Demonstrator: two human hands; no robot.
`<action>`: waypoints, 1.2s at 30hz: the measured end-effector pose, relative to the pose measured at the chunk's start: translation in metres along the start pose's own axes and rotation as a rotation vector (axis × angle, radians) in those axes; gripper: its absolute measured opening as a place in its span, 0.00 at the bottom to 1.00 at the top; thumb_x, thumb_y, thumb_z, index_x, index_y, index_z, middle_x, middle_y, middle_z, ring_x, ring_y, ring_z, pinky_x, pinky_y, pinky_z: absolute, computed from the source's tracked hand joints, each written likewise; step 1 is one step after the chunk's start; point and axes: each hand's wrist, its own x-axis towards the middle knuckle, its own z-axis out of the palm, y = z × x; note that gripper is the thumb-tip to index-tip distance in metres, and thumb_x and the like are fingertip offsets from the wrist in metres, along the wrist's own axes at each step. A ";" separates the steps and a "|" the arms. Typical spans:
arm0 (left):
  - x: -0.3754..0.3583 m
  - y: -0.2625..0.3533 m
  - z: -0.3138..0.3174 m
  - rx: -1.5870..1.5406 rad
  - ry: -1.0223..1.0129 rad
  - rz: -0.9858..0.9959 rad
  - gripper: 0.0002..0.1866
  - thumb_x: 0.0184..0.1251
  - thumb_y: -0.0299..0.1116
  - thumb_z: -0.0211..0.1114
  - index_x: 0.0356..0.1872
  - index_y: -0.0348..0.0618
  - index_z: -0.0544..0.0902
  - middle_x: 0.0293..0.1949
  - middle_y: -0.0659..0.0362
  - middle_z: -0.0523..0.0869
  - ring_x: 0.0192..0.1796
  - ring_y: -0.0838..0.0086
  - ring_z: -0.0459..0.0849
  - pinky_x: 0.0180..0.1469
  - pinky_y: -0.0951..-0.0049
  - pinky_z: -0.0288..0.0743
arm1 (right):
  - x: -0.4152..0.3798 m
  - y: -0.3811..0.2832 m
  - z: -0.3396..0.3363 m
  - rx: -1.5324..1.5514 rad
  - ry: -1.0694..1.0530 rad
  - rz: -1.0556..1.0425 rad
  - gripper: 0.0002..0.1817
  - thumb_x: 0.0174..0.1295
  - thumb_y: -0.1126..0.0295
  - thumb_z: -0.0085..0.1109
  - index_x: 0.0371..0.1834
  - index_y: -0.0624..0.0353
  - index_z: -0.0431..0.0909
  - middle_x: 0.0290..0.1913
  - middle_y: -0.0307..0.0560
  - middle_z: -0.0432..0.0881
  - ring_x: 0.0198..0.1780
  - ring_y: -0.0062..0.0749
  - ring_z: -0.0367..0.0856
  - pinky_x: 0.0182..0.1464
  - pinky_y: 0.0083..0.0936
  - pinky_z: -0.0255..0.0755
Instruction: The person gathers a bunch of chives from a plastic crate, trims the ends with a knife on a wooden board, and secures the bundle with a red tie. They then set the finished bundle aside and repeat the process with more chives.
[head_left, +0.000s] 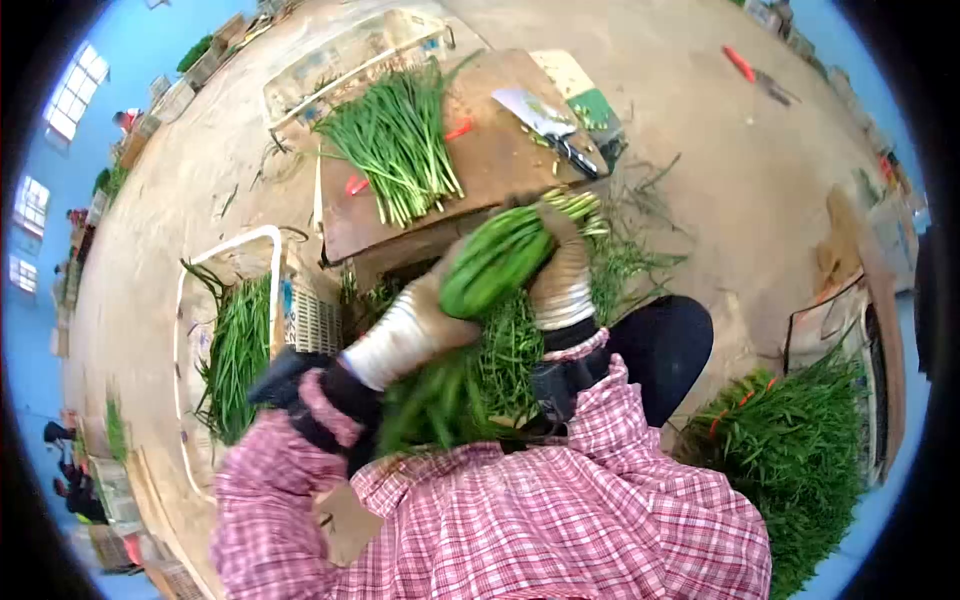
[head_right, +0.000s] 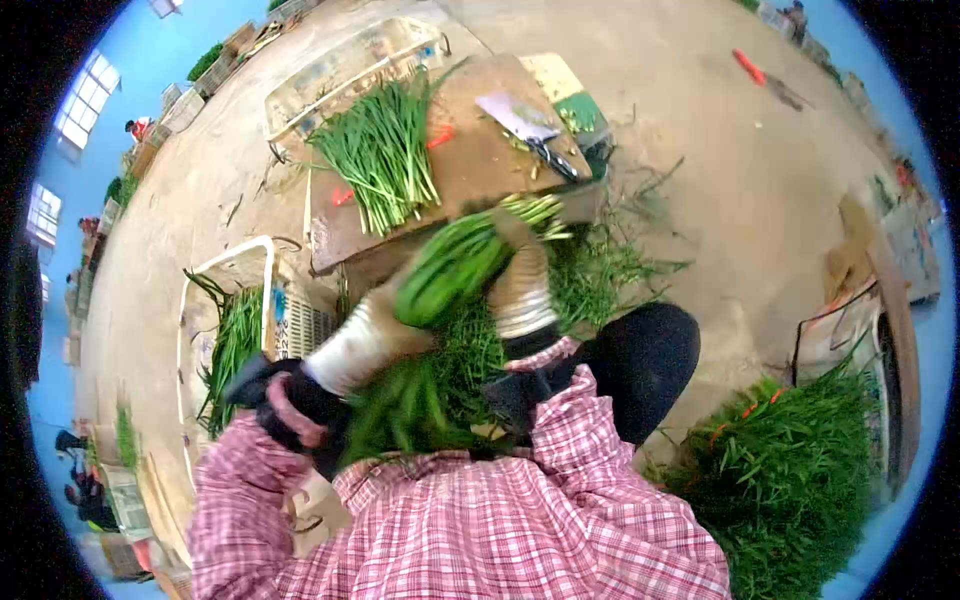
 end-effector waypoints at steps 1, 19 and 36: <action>-0.003 -0.004 -0.012 0.053 -0.035 0.030 0.49 0.42 0.19 0.69 0.72 0.41 0.58 0.63 0.59 0.74 0.63 0.78 0.69 0.66 0.77 0.62 | -0.006 0.008 -0.011 0.026 0.040 0.032 0.18 0.56 0.63 0.64 0.47 0.62 0.77 0.43 0.47 0.83 0.41 0.35 0.83 0.45 0.32 0.78; -0.057 0.045 -0.026 0.491 -0.060 -0.450 0.46 0.47 0.20 0.70 0.71 0.38 0.59 0.55 0.59 0.82 0.53 0.83 0.76 0.60 0.78 0.70 | 0.008 0.018 -0.115 -0.380 -0.011 0.346 0.12 0.62 0.68 0.63 0.46 0.62 0.82 0.34 0.41 0.85 0.32 0.21 0.80 0.38 0.23 0.77; -0.093 0.021 -0.036 0.183 -0.022 -0.721 0.41 0.43 0.17 0.71 0.66 0.40 0.69 0.49 0.63 0.82 0.48 0.80 0.77 0.55 0.78 0.71 | 0.007 0.004 -0.094 -0.508 -0.142 0.699 0.17 0.60 0.65 0.63 0.48 0.65 0.79 0.34 0.43 0.83 0.34 0.27 0.80 0.37 0.21 0.76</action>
